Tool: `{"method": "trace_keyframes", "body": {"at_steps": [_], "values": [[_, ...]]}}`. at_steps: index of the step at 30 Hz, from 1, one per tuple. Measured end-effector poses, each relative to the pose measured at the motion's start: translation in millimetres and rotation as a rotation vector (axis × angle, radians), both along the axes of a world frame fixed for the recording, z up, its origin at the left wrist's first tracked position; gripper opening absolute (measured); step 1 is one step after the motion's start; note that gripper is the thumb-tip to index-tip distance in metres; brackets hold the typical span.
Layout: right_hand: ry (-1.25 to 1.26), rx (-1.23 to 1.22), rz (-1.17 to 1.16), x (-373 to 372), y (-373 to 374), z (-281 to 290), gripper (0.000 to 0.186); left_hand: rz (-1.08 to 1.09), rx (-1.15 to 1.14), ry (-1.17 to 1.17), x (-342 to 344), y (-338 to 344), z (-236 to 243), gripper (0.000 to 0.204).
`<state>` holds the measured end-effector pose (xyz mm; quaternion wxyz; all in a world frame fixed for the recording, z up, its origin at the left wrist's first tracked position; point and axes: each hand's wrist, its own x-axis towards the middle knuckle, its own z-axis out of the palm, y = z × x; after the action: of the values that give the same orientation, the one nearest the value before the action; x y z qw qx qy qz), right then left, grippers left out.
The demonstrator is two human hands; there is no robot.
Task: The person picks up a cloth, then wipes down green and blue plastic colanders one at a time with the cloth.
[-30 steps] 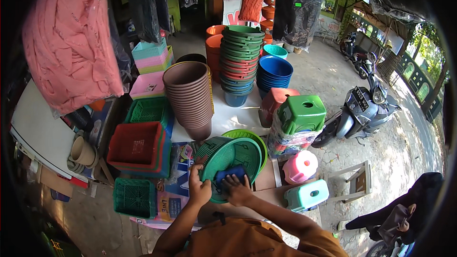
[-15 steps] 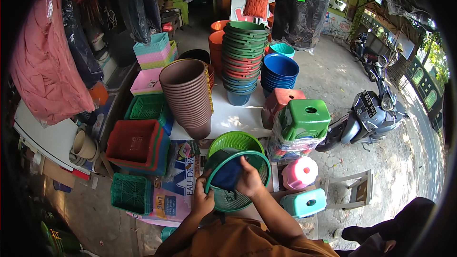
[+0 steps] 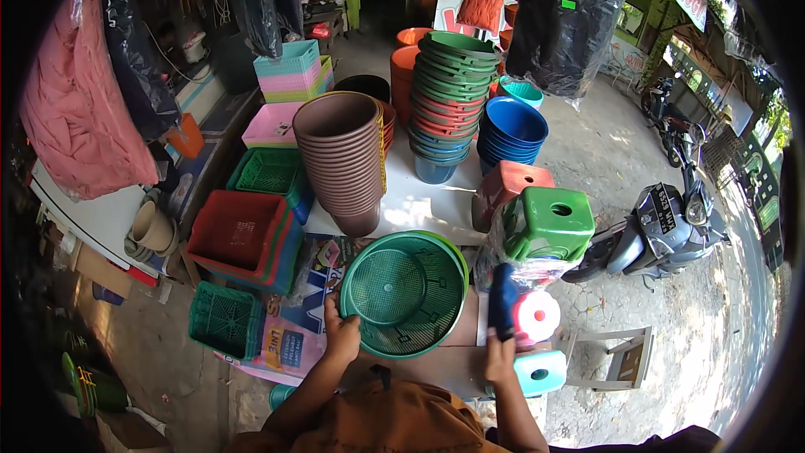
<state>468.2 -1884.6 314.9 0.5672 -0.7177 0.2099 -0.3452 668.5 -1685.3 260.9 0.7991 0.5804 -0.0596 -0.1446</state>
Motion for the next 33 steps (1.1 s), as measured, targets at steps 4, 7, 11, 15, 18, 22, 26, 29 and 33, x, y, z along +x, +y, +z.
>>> {"method": "trace_keyframes", "body": {"at_steps": [4, 7, 11, 15, 18, 22, 26, 29, 33], "values": [[0.231, -0.526, 0.465, 38, 50, 4, 0.076, 0.010, -0.010, 0.018, -10, -16, 14, 0.047], [0.339, -0.642, 0.607, 47, 86, -24, 0.082, 0.028, 0.009, -0.063, -11, -22, 21, 0.044], [0.327, -0.718, 0.663, 38, 81, -30, 0.081, 0.031, -0.037, -0.130, -1, -15, 29, 0.049], [0.504, -0.942, 0.534, 20, 31, -33, 0.074, 0.019, -0.099, -0.028, 10, 2, 35, 0.061], [0.495, -0.941, 0.288, 14, -7, -31, 0.075, -0.017, -0.147, 0.032, 9, 9, 38, 0.062], [0.358, -0.734, 0.151, 27, -36, -18, 0.081, -0.139, -0.076, 0.169, 7, 11, 29, 0.061], [0.388, -0.741, 0.096, 62, -40, 7, 0.084, -0.259, -0.029, 0.151, -5, 3, 22, 0.059], [0.363, -0.823, 0.157, 81, -22, 25, 0.082, -0.294, -0.004, 0.108, -17, -8, 23, 0.061], [0.307, -0.773, 0.481, 96, 32, 31, 0.083, -0.328, -0.113, 0.101, -19, -14, 12, 0.050]]}}
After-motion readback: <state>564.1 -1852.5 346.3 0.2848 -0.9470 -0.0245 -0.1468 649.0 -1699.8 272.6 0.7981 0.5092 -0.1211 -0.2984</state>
